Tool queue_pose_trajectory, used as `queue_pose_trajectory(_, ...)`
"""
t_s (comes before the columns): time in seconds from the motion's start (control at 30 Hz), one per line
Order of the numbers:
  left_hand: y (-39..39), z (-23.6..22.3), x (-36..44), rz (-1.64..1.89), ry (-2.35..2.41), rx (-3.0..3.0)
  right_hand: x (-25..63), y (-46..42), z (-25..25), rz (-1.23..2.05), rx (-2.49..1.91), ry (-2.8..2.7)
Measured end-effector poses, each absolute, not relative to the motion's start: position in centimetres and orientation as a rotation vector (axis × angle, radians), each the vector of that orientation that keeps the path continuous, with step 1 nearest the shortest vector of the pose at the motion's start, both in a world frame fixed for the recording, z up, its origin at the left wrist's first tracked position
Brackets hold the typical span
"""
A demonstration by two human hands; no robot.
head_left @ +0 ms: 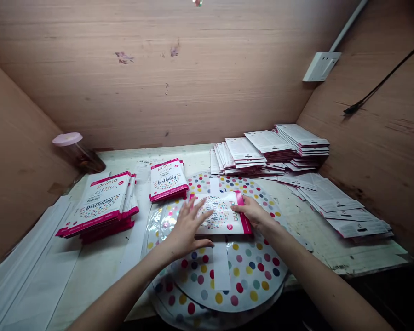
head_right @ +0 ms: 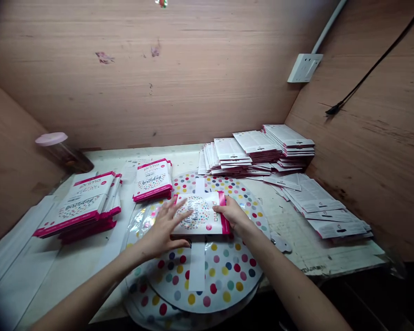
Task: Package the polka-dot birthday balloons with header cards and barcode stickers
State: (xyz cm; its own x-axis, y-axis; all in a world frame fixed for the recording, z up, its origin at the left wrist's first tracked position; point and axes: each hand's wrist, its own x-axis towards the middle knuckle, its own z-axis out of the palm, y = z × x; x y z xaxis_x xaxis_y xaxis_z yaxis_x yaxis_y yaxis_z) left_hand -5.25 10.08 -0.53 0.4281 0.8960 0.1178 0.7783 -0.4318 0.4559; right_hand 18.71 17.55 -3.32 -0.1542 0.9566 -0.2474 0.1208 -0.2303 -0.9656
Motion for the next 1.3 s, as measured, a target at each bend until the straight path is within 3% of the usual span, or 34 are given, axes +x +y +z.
queue_pose_trajectory(0.3,12.3,-2.8,-4.4,0.243,1.218,2.596,19.3,19.6,-4.1,0.750,-1.572,-1.815)
queue_pose_trajectory(0.7,14.8,-1.2,-3.9,0.118,1.217,2.441,13.0,29.5,-3.5,0.819,-1.490,-2.075)
queue_pose_trajectory(1.07,14.8,-2.5,-4.5,0.334,1.336,2.391,16.6,17.6,-2.7,0.754,-0.938,-2.195)
queue_pose_trajectory(1.3,15.3,-2.2,-4.5,0.157,1.282,2.468,19.8,10.3,-1.8,0.547,-0.682,-2.605)
